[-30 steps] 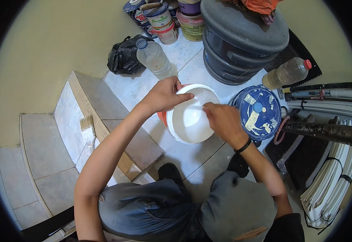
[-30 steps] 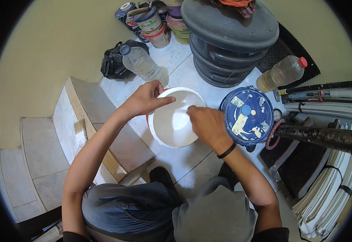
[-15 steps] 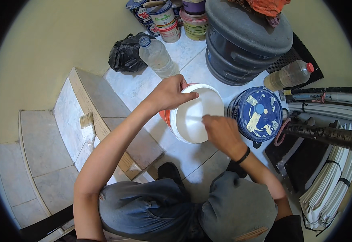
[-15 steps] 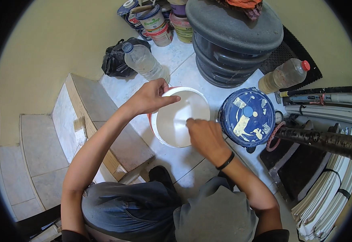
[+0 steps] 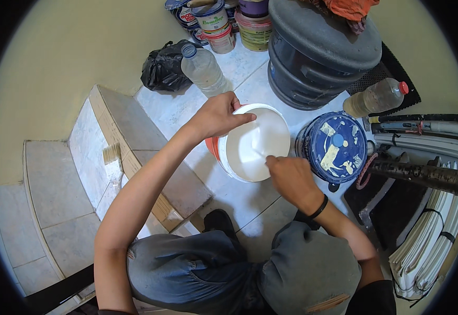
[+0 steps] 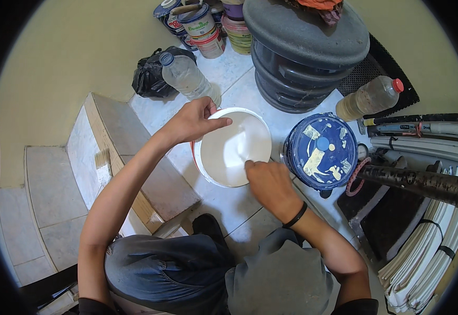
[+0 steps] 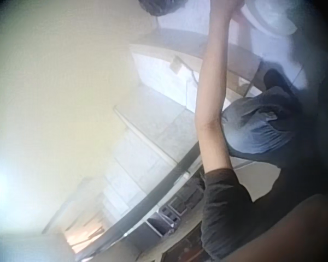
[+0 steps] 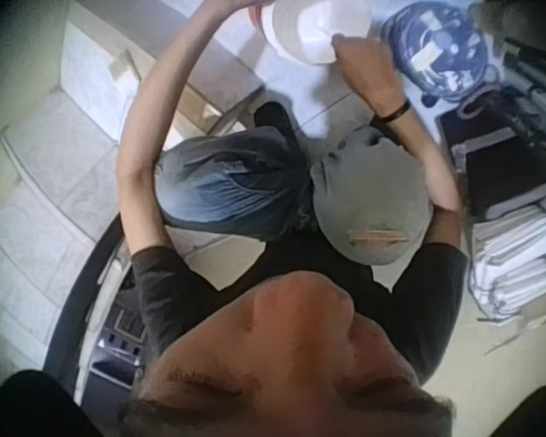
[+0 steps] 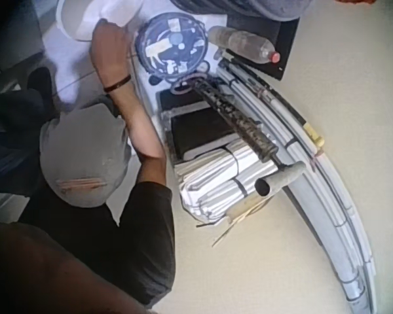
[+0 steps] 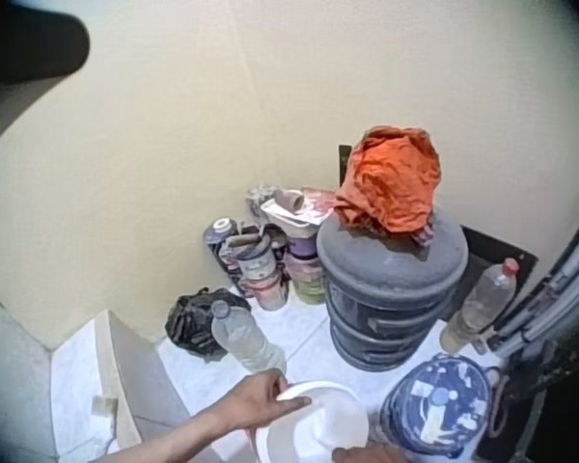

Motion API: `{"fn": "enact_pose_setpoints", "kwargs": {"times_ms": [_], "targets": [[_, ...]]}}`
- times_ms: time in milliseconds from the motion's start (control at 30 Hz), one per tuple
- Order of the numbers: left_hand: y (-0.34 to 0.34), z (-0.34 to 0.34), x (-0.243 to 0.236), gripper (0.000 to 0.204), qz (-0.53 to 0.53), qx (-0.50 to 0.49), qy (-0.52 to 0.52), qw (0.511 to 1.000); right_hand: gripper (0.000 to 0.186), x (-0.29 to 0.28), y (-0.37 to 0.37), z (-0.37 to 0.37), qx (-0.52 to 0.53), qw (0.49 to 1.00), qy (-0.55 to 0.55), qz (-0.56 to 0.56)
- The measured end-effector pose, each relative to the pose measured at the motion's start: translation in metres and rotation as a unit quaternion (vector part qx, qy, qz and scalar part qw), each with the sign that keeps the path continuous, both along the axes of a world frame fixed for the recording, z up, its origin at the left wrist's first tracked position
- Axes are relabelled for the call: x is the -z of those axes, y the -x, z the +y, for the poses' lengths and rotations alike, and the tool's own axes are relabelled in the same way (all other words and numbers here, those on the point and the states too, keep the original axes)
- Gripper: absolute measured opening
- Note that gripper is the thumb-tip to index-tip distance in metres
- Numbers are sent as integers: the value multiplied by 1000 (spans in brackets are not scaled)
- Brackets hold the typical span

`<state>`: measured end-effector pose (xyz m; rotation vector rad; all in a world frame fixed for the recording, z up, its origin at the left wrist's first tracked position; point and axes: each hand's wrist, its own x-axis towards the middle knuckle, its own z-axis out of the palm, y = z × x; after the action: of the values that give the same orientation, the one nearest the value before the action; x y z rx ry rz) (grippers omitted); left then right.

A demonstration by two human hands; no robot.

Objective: The person pours water from a bottle into a bucket of white paint, stirs the mixture with a flat stick, and then dips a brush into the bucket.

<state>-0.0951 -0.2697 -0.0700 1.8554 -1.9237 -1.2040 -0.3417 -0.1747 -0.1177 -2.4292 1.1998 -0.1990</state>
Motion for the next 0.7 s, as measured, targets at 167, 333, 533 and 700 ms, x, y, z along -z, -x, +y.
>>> {"fn": "enact_pose_setpoints", "kwargs": {"times_ms": [167,333,533,700], "targets": [[-2,2,-4,52,0,-3,-10,1000,13,-10,-17,-19,-10,997,-21,-80],[-6,5,-2,53,12,-6,-4,1000,12,4,-4,-52,75,992,73,-66],[-1,3,-2,53,-15,16,24,999,13,4,5,-12,58,998,-38,8],[2,3,1,54,-14,10,10,1000,18,0,-8,6,16,988,-110,-109]]}}
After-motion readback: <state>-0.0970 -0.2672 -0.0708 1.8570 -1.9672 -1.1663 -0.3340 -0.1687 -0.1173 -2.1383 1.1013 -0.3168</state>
